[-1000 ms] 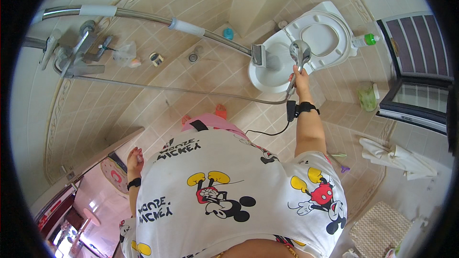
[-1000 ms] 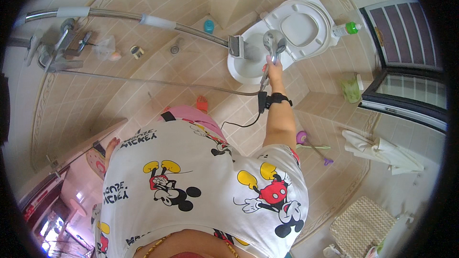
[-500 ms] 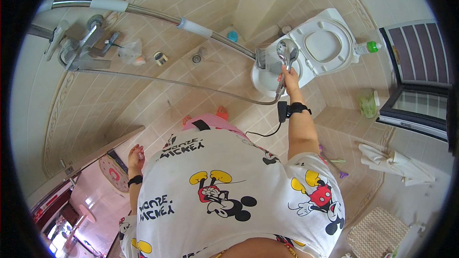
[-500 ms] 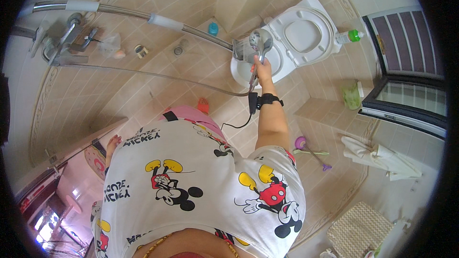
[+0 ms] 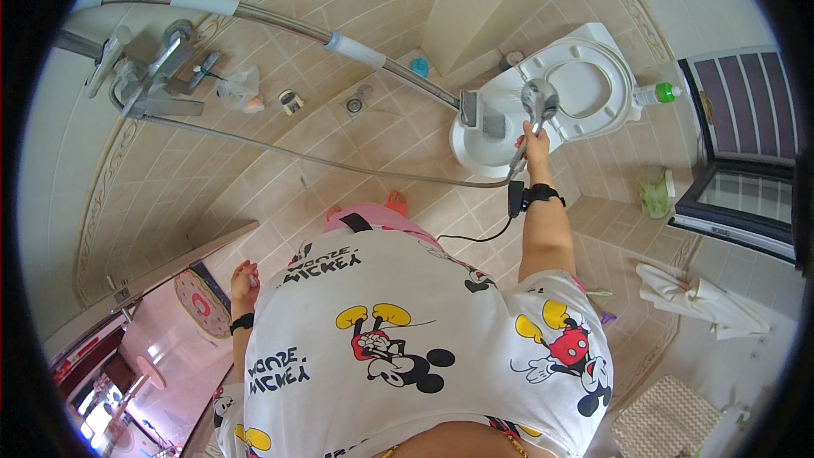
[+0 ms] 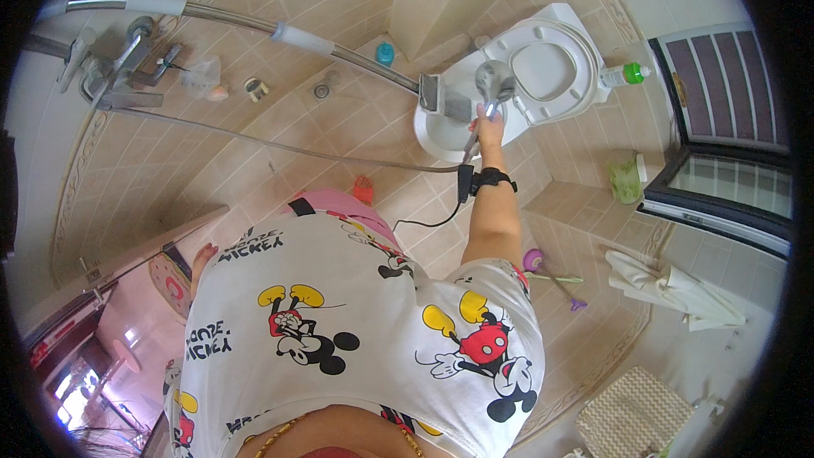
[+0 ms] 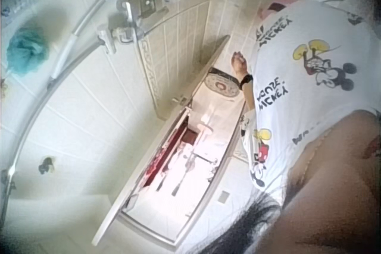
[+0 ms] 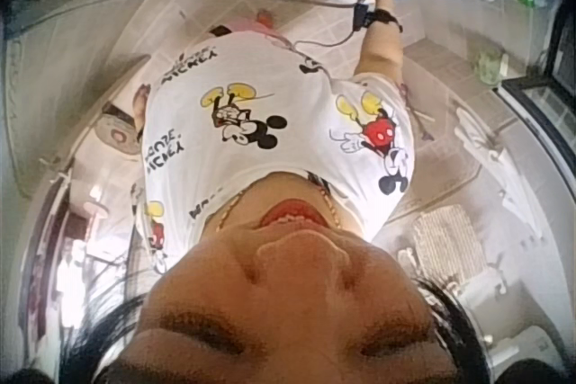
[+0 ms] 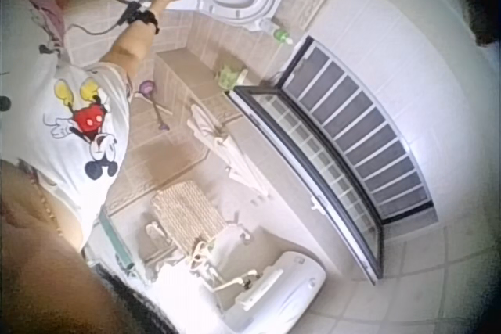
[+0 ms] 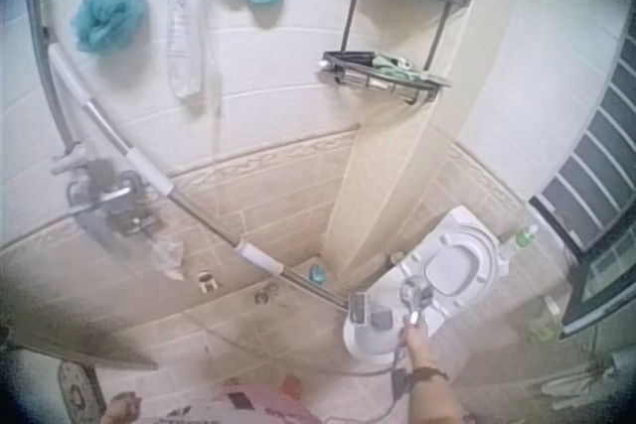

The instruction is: Cleaning the inside and outside of a toilet bowl using a long-handled mop/brush and cleaning solution, and rinsing with a handheld shower head.

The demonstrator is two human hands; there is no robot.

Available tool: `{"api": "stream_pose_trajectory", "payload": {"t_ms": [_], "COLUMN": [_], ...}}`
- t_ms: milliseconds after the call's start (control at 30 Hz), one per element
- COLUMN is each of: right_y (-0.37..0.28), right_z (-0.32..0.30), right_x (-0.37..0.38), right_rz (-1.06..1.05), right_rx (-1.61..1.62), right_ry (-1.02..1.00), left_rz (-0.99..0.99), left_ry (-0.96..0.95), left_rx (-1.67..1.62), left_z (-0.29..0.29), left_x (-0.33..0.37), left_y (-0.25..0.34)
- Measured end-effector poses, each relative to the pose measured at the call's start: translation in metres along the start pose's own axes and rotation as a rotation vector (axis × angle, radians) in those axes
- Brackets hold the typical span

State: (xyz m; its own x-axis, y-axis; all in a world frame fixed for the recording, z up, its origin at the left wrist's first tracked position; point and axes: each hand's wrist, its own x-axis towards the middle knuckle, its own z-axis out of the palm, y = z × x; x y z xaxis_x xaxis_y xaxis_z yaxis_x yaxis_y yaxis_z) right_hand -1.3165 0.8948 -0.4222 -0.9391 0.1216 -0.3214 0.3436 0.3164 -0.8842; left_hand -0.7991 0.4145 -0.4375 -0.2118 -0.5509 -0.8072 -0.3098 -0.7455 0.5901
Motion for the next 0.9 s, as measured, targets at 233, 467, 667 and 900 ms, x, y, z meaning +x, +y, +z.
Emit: {"api": "stream_pose_trajectory", "payload": {"t_ms": [233, 467, 667, 900], "right_y": [-0.005, -0.003, 0.000, 0.010], "right_z": [-0.009, -0.011, -0.014, -0.015], "right_x": [-0.009, -0.009, -0.003, 0.009], "right_rz": [-0.046, 0.028, -0.012, 0.010], "right_rx": [0.066, 0.061, 0.059, 0.077], "right_ry": [0.021, -0.040, 0.061, 0.014], "left_rz": [-0.003, 0.039, 0.076, 0.331], "left_ry": [-0.003, -0.025, -0.069, -0.141], "left_rx": [0.001, 0.040, 0.202, 0.404], "left_z": [-0.007, -0.001, 0.013, 0.067], "left_x": [0.004, 0.006, 0.012, -0.021], "left_y": [-0.009, -0.006, 0.007, 0.066]}}
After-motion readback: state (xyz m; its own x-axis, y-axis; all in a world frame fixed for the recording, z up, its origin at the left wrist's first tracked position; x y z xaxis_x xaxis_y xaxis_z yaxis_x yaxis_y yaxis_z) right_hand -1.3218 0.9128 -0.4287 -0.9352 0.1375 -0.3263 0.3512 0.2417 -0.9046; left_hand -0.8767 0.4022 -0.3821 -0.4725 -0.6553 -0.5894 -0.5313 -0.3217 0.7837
